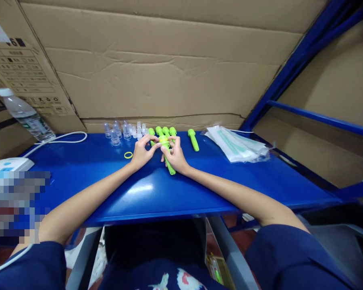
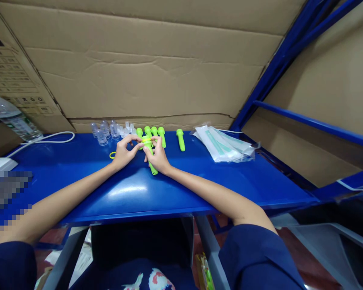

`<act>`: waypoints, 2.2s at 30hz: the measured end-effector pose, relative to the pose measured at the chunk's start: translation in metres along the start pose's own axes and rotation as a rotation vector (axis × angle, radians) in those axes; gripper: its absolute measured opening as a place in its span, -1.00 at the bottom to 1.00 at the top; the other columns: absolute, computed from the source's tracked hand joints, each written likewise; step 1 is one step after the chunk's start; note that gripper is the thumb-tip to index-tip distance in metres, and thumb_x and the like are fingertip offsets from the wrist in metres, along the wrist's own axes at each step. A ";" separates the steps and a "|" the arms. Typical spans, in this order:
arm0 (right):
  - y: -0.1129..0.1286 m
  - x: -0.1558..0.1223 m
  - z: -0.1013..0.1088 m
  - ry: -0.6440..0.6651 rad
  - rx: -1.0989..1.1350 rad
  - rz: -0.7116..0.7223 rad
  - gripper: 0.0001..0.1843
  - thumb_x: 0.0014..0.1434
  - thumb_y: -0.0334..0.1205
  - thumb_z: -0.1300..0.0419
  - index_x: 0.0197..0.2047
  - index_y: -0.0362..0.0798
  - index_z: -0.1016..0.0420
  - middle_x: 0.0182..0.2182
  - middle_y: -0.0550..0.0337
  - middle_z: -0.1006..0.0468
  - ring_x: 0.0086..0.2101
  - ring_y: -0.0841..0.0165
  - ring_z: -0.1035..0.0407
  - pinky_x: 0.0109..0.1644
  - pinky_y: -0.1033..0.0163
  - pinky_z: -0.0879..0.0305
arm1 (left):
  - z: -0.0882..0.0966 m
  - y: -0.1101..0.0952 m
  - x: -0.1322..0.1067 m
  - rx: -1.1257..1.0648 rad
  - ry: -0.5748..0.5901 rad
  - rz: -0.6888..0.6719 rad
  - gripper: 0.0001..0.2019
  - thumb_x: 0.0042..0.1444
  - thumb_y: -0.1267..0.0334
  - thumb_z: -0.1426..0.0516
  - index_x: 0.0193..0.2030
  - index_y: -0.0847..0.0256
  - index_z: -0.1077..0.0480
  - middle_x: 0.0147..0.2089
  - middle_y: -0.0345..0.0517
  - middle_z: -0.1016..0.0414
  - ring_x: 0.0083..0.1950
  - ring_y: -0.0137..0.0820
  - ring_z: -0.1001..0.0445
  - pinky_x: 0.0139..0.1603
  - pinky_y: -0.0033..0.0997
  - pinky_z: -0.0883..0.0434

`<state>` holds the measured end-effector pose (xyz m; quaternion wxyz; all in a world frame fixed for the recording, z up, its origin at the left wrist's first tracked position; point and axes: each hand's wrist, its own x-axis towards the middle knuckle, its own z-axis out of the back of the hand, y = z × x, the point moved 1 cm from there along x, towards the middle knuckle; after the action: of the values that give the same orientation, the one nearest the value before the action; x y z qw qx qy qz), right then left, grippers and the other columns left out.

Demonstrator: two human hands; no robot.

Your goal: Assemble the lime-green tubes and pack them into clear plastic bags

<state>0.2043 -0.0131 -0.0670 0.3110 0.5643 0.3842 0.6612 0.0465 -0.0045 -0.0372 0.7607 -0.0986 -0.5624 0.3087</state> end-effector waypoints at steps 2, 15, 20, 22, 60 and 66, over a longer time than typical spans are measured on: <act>0.000 0.000 0.000 -0.003 -0.005 -0.009 -0.50 0.24 0.10 -0.20 -0.05 0.10 0.05 0.02 0.07 -0.41 -0.67 0.60 -0.36 -0.78 0.46 -0.28 | 0.000 0.000 0.000 0.000 0.010 0.016 -0.92 0.19 0.26 -0.24 -0.23 0.20 -0.49 -0.20 -0.11 -0.60 -0.19 -0.36 -0.52 -0.19 -0.37 -0.39; 0.000 -0.001 0.000 -0.007 -0.004 -0.013 -0.53 0.25 0.07 -0.22 -0.09 0.11 0.03 -0.08 0.20 -0.42 -0.68 0.58 -0.35 -0.81 0.42 -0.26 | -0.001 0.002 -0.001 -0.014 0.011 0.034 -0.94 0.17 0.28 -0.24 -0.25 0.20 -0.49 -0.24 -0.12 -0.59 -0.23 -0.38 -0.51 -0.19 -0.37 -0.39; -0.004 0.001 -0.001 0.014 0.033 -0.019 -0.53 0.26 0.07 -0.21 -0.08 0.11 0.05 -0.02 0.13 -0.45 -0.66 0.58 -0.37 -0.79 0.44 -0.27 | -0.003 0.006 -0.002 -0.017 -0.003 0.081 -0.93 0.16 0.28 -0.23 -0.24 0.20 -0.48 -0.23 -0.12 -0.59 -0.24 -0.37 -0.51 -0.16 -0.34 -0.43; -0.006 0.002 -0.001 0.040 0.056 -0.019 -0.54 0.27 0.06 -0.19 -0.08 0.11 0.05 0.01 0.10 -0.45 -0.62 0.56 -0.41 -0.76 0.43 -0.32 | -0.004 0.009 -0.003 -0.018 -0.001 0.100 -0.92 0.16 0.29 -0.22 -0.22 0.21 -0.47 -0.21 -0.11 -0.59 -0.23 -0.37 -0.52 -0.14 -0.34 -0.44; -0.014 0.007 0.002 0.070 -0.056 -0.017 -0.50 0.22 -0.04 -0.26 -0.01 0.12 0.02 -0.21 0.24 -0.44 -0.61 0.53 -0.34 -0.68 0.40 -0.29 | 0.000 0.017 0.001 -0.051 -0.102 0.204 -0.78 0.15 0.10 -0.27 -0.16 0.17 -0.49 -0.21 -0.13 -0.60 -0.32 -0.45 -0.48 -0.27 -0.42 -0.36; -0.019 0.009 0.003 0.074 -0.065 -0.001 -0.55 0.23 -0.04 -0.24 -0.10 0.12 0.03 -0.27 0.30 -0.41 -0.60 0.52 -0.34 -0.70 0.41 -0.26 | 0.003 0.014 0.002 -0.008 -0.094 0.160 -0.79 0.15 0.10 -0.28 -0.17 0.17 -0.50 -0.29 -0.18 -0.57 -0.36 -0.46 -0.44 -0.28 -0.43 -0.35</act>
<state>0.2050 0.0047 -0.0791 0.3149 0.5289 0.3743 0.6936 0.0390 0.0074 -0.0417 0.7060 -0.1317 -0.5890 0.3705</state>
